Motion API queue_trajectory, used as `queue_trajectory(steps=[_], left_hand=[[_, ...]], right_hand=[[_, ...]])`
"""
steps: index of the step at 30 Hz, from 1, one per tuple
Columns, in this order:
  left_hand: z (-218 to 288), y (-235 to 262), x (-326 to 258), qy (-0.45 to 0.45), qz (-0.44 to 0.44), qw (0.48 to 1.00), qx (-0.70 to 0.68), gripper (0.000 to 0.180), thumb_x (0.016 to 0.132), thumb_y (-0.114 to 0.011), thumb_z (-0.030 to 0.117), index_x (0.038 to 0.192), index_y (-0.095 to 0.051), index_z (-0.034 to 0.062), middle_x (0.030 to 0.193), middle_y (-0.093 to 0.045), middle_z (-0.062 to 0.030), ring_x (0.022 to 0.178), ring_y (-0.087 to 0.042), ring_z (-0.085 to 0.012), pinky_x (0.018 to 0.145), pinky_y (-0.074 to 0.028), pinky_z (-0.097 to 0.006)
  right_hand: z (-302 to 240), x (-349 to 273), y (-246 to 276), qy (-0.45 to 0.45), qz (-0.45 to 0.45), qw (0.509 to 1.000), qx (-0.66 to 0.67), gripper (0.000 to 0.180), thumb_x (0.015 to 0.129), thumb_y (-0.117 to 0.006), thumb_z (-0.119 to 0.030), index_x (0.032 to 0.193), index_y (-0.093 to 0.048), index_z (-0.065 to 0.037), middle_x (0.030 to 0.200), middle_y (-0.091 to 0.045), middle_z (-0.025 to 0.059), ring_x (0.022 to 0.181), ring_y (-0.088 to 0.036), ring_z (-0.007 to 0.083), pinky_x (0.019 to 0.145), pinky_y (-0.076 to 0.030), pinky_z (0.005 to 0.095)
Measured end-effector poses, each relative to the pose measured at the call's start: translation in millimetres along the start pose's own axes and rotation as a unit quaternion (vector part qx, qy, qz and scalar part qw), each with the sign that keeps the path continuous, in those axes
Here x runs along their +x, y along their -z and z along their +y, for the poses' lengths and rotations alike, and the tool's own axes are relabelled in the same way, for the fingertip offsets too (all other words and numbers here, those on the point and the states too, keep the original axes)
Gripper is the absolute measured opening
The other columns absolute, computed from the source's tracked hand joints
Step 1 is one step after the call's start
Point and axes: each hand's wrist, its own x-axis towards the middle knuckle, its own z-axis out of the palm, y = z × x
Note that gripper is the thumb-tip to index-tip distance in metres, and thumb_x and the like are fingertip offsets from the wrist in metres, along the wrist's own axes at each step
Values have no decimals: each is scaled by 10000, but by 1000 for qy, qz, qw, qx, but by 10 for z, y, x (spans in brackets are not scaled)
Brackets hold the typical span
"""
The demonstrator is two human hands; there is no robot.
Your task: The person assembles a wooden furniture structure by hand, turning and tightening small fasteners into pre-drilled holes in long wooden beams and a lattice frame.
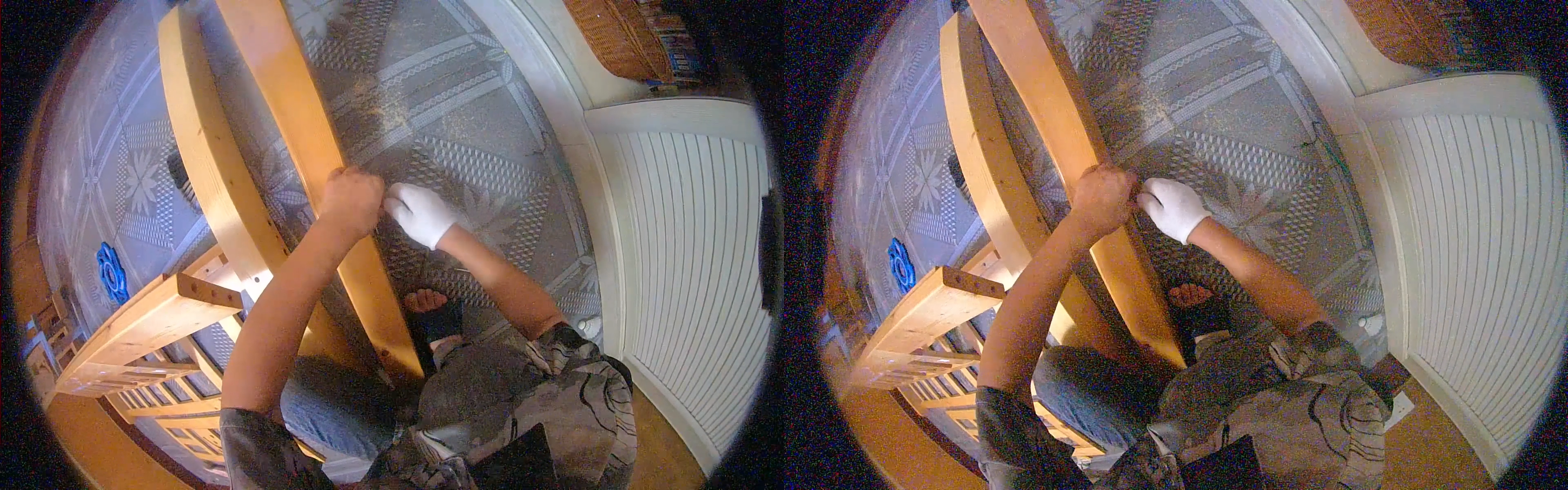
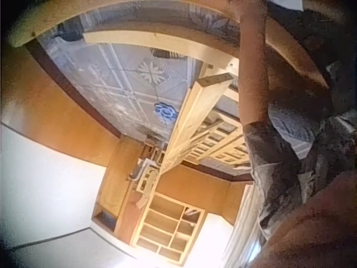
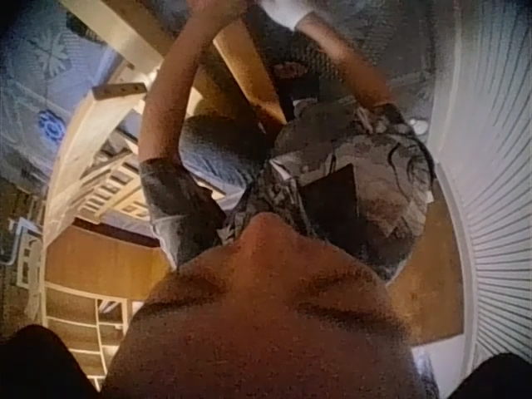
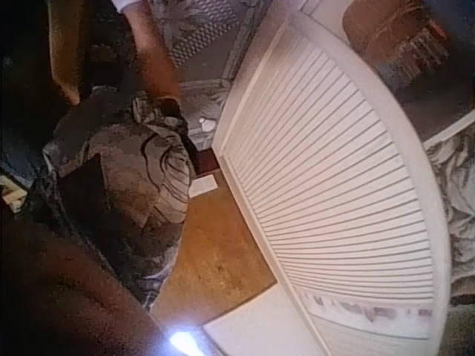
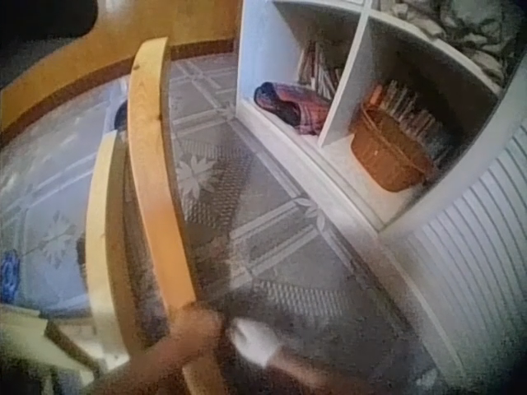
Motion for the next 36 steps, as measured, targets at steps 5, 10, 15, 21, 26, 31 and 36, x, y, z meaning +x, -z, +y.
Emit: queue_trajectory(steps=[5,10,15,21,26,31,36], left_hand=[[34,43,19,-26,-44,997,52,108,686,-579,140,759,-637,86,834,-635,-86,899,-572,-228,784,-424,-359],[37,124,36,48,-63,997,2,106,653,-599,124,738,-641,76,827,-633,-104,869,-585,-229,782,-429,-338],[-11,-16,48,48,-25,998,-43,110,610,-642,125,711,-636,82,805,-629,-96,865,-582,-226,789,-428,-328],[-46,-138,-9,-5,101,994,-40,112,617,-628,186,689,-631,101,766,-611,-108,868,-564,-268,783,-443,-374],[-38,1,-19,-48,-13,998,39,157,652,-623,157,792,-637,88,832,-631,-83,925,-550,-221,834,-399,-350],[-13,6,-24,11,-22,999,23,125,639,-632,150,747,-642,88,817,-629,-87,913,-553,-228,830,-401,-350],[-1,55,-14,35,5,998,-50,105,609,-649,124,707,-649,86,779,-621,-87,872,-564,-223,786,-418,-325]], right_hand=[[29,-3,5,77,72,994,12,238,793,-503,-279,786,-547,-45,735,-551,185,722,-538,372,656,-425,430],[276,40,62,-125,-84,978,147,344,864,-444,-356,751,-535,-44,623,-555,103,586,-536,257,582,-417,356],[208,32,74,-186,-116,933,285,385,849,-455,-400,722,-529,-44,580,-515,26,495,-461,113,463,-375,265],[50,98,167,-267,-171,909,272,339,842,-469,-364,753,-553,-47,586,-505,21,464,-431,87,413,-353,247],[176,76,83,-139,-150,951,232,362,837,-474,-392,791,-562,-43,610,-523,30,523,-471,91,472,-393,256],[-14,67,207,-158,-121,950,242,325,835,-482,-342,742,-552,-38,627,-550,41,547,-490,104,525,-412,273],[136,110,93,-77,-128,983,107,292,817,-499,-309,786,-553,-23,643,-569,136,585,-543,239,585,-433,364]])
